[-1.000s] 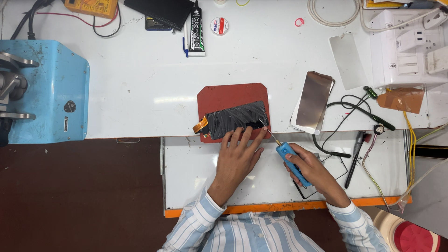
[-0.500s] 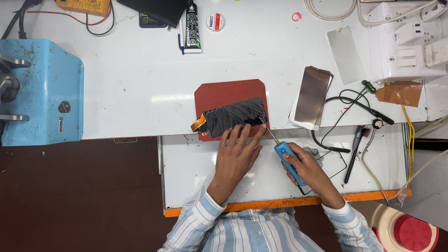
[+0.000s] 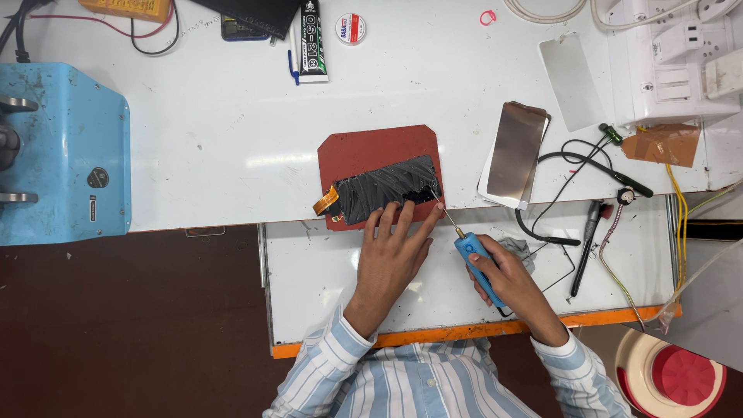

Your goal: The person removes a smartphone screen from a heating press, wraps the screen in black tape, and then uses a blue electric screwdriver to work on the taped screen. The person also handles a small container of adhesive and a red mat during the process.

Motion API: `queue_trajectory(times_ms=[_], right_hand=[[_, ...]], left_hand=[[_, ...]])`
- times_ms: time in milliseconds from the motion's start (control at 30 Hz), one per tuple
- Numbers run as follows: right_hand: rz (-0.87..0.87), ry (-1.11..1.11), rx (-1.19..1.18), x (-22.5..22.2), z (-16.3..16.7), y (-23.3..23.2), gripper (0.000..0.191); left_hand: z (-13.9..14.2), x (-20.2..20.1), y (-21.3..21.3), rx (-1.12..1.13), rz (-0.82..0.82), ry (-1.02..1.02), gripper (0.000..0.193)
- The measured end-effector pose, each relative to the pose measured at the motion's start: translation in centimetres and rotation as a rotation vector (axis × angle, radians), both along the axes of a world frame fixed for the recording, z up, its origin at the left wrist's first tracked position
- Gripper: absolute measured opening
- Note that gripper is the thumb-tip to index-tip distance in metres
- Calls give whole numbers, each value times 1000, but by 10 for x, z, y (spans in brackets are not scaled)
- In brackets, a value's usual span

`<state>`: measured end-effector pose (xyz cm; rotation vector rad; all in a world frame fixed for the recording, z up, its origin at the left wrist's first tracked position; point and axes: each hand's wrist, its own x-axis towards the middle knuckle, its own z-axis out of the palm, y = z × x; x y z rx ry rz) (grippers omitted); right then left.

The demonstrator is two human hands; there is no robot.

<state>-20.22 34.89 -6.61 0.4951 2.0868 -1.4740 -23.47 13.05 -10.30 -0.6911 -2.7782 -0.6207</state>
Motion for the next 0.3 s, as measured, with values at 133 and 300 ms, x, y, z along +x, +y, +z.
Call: queue_trajectory(times_ms=[133,300], right_hand=[[2,-7,-5,0,1,2,32],[12,-10,34,0,0,2,34]], left_hand=[[3,-1,0,8,-7,-2,61],[24,-17,10,-12,-2,-8,61]])
